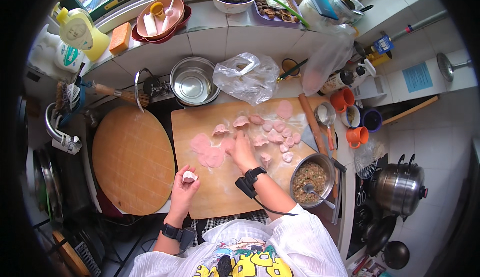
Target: The person is filling and folding pink dumpling wrappers with a meat and vegetable mixture.
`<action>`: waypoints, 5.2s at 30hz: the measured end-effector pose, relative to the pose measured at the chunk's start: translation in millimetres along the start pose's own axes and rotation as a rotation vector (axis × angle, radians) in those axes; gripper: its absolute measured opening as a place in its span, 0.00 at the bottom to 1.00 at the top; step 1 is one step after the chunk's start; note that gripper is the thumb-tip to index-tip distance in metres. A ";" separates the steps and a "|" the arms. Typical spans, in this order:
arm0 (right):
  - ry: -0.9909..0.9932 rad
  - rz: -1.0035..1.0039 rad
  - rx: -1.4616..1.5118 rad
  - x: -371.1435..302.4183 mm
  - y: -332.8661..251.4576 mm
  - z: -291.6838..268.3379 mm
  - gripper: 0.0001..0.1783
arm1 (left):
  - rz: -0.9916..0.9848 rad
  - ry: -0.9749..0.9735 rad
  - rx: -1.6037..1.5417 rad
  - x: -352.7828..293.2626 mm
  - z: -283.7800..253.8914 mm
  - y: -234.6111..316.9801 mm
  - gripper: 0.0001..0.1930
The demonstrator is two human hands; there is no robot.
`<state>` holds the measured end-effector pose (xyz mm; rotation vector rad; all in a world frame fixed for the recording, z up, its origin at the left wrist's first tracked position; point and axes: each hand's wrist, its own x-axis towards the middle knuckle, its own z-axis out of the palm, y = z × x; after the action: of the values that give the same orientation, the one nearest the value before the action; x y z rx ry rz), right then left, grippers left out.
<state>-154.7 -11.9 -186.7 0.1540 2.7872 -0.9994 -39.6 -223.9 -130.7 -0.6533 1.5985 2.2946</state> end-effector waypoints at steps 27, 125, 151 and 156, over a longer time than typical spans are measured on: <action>0.190 0.323 0.604 -102.7 26.6 -123.0 0.08 | 0.511 -0.077 0.974 119.1 143.7 -26.2 0.19; 0.422 -0.083 0.180 -295.4 182.1 -185.1 0.13 | -0.510 -0.371 -0.129 -61.2 220.6 -115.9 0.21; 0.480 0.289 0.905 -311.0 135.5 -211.3 0.14 | -0.709 -0.480 -0.563 -77.1 279.3 -85.6 0.27; 0.469 -0.254 0.259 -315.5 135.1 -228.7 0.16 | -0.720 -0.387 -0.525 -81.1 276.6 -75.9 0.28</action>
<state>145.5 226.1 -33.8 0.0761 3.1346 -1.5661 7.7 64.3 -71.2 -0.6879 0.4601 2.0743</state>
